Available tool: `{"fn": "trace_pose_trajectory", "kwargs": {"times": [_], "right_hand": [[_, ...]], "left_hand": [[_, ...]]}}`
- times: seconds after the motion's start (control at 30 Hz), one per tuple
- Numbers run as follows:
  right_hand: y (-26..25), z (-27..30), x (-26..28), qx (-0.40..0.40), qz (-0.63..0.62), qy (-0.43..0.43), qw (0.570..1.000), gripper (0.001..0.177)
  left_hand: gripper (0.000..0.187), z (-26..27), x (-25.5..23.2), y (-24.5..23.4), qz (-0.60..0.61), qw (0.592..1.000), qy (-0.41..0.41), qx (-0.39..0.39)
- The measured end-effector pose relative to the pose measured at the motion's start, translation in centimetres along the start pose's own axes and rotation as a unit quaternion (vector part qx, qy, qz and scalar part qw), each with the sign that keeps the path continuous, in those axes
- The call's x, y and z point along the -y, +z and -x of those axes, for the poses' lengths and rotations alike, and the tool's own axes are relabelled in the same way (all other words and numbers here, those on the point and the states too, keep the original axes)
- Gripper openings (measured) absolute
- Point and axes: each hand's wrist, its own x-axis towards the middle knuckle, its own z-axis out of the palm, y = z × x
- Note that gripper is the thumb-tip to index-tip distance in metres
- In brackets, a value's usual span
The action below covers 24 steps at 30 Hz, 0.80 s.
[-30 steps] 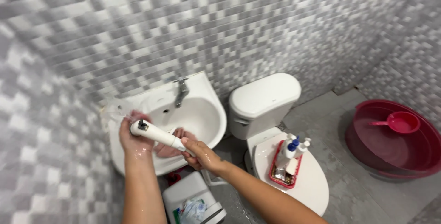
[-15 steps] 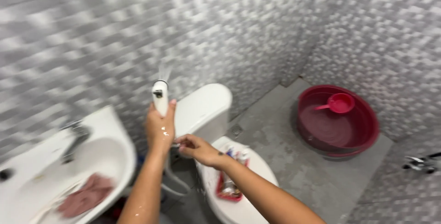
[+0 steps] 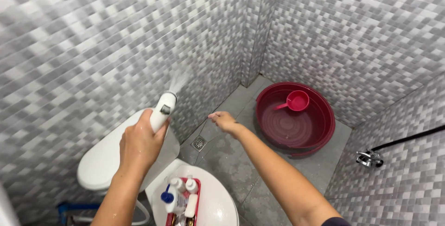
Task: Cleaning a toilet, its tank, and the surrounding bidet sprayer in a bathroom.
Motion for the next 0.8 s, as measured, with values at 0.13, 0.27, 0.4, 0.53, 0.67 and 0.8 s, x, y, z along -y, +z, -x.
{"fn": "trace_pose_trajectory", "kwargs": {"times": [0.13, 0.27, 0.4, 0.53, 0.67, 0.8], "right_hand": [[-4.4, -1.9, -0.4, -0.031, 0.038, -0.041, 0.998, 0.036], [-8.7, -4.4, 2.7, -0.074, 0.072, -0.131, 0.986, 0.035], [-12.4, -3.3, 8.2, -0.104, 0.066, -0.075, 0.99, 0.035], [-18.5, -6.9, 10.7, -0.103, 0.027, -0.059, 0.992, 0.035], [-26.3, -19.4, 9.7, -0.137, 0.015, -0.132, 0.982, 0.035], [-33.9, -30.7, 6.7, -0.162, 0.099, -0.228, 0.955, 0.034]], "left_hand": [[0.033, -3.0, -4.1, 1.2, 0.009, 0.998, 0.07, 0.007], [0.027, -5.6, -7.3, 4.1, 0.069, 0.991, 0.111, -0.002], [0.027, -7.7, -10.7, 6.7, 0.009, 0.987, 0.163, 0.006], [0.028, -10.7, -14.4, 8.7, 0.024, 0.978, 0.208, 0.028], [0.037, -14.0, -17.1, 11.3, 0.009, 0.98, 0.189, 0.063], [0.03, -17.3, -17.6, 15.2, 0.066, 0.978, 0.192, 0.05]]}}
